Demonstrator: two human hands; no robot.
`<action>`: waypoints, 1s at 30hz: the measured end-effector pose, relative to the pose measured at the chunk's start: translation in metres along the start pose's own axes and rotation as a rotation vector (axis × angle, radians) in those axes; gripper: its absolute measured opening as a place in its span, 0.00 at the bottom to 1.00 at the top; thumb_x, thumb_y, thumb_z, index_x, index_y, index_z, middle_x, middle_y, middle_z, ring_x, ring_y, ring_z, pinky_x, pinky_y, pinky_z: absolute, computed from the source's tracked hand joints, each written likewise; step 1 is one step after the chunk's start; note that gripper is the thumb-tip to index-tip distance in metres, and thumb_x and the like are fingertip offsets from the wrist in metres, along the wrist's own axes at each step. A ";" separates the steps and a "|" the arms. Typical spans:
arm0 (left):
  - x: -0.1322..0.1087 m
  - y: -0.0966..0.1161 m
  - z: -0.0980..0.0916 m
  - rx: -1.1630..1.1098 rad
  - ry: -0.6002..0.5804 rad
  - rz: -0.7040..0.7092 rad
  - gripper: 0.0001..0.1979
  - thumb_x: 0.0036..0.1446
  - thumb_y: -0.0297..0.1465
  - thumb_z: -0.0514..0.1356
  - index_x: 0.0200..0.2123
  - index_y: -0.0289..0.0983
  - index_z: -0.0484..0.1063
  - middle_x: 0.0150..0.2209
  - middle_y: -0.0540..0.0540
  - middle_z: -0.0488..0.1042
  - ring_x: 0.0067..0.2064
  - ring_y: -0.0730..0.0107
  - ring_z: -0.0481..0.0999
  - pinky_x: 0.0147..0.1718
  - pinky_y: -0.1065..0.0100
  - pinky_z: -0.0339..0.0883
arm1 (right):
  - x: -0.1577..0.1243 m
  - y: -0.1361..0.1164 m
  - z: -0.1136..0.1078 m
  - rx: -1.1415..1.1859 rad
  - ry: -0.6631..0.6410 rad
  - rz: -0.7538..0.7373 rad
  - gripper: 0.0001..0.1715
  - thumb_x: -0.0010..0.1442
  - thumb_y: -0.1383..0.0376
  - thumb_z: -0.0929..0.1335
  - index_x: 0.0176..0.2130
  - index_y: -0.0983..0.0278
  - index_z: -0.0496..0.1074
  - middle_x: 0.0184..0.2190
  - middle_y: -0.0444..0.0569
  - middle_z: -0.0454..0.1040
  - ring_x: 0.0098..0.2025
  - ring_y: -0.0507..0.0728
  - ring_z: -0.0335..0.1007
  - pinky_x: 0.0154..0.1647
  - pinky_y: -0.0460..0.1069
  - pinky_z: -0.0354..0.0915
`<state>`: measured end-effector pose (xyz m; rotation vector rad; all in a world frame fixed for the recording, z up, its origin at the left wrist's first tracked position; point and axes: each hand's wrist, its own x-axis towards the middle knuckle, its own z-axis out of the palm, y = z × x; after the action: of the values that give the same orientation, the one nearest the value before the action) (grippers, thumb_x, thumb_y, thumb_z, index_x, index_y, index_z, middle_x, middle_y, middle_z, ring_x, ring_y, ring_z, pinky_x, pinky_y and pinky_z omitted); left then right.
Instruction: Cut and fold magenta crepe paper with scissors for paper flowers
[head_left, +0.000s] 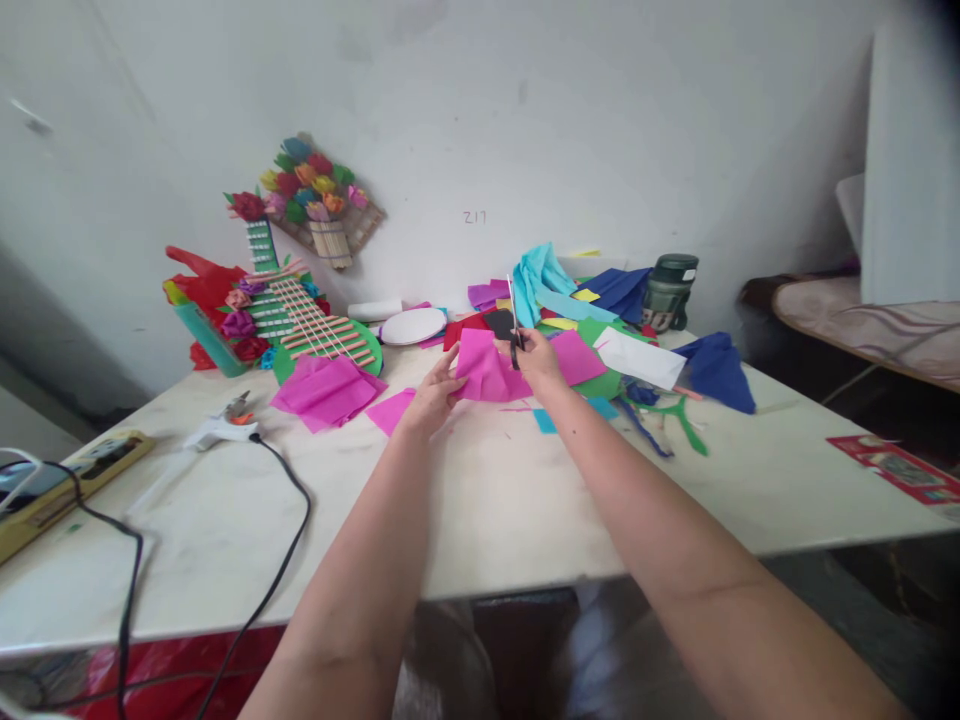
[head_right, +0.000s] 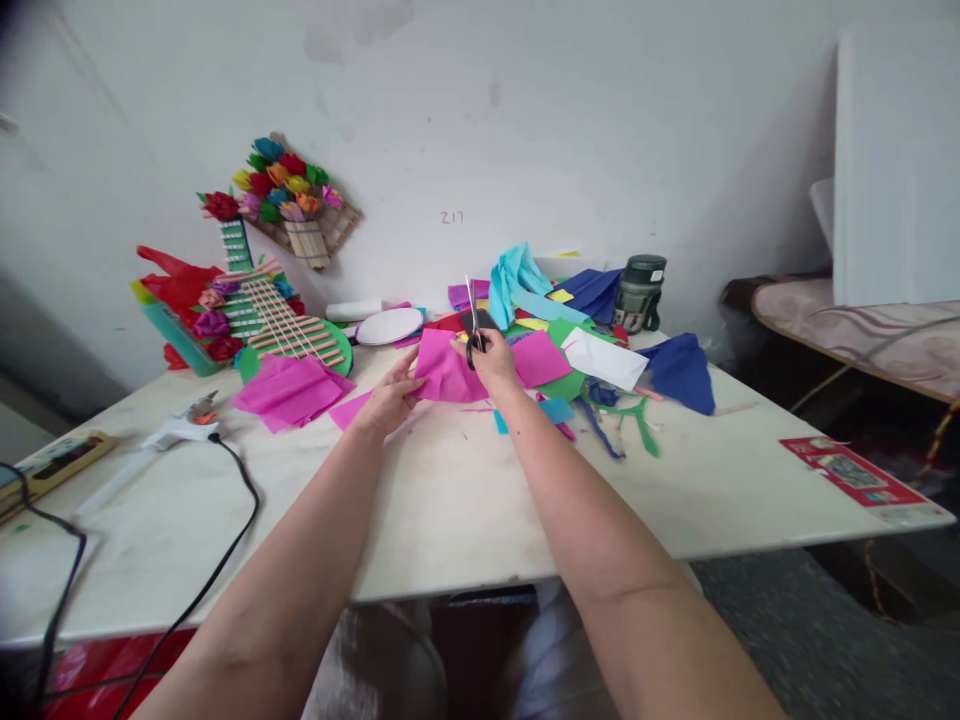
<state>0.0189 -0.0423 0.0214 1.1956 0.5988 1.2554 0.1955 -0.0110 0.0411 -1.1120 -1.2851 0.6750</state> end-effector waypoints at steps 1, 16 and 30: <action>0.000 0.000 0.001 -0.002 -0.018 -0.017 0.42 0.44 0.22 0.61 0.64 0.41 0.52 0.48 0.44 0.75 0.36 0.74 0.75 0.40 0.69 0.67 | -0.001 -0.002 -0.001 0.083 -0.025 0.019 0.27 0.43 0.54 0.72 0.40 0.65 0.68 0.34 0.48 0.75 0.35 0.53 0.72 0.36 0.48 0.68; -0.003 0.001 0.008 0.044 -0.150 -0.128 0.38 0.40 0.23 0.65 0.58 0.36 0.63 0.41 0.43 0.77 0.39 0.64 0.77 0.40 0.67 0.67 | -0.001 -0.008 0.002 0.298 -0.131 0.032 0.29 0.35 0.62 0.74 0.40 0.64 0.69 0.25 0.40 0.73 0.30 0.53 0.71 0.31 0.47 0.68; 0.000 -0.003 0.006 0.125 0.098 -0.097 0.21 0.36 0.42 0.71 0.30 0.32 0.74 0.26 0.47 0.75 0.26 0.71 0.73 0.30 0.68 0.67 | -0.008 -0.008 0.012 0.221 -0.235 0.011 0.28 0.39 0.58 0.74 0.41 0.64 0.68 0.28 0.44 0.74 0.24 0.51 0.69 0.23 0.46 0.65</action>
<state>0.0255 -0.0435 0.0207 1.1978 0.8083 1.2134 0.1809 -0.0182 0.0438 -0.8788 -1.3647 0.9538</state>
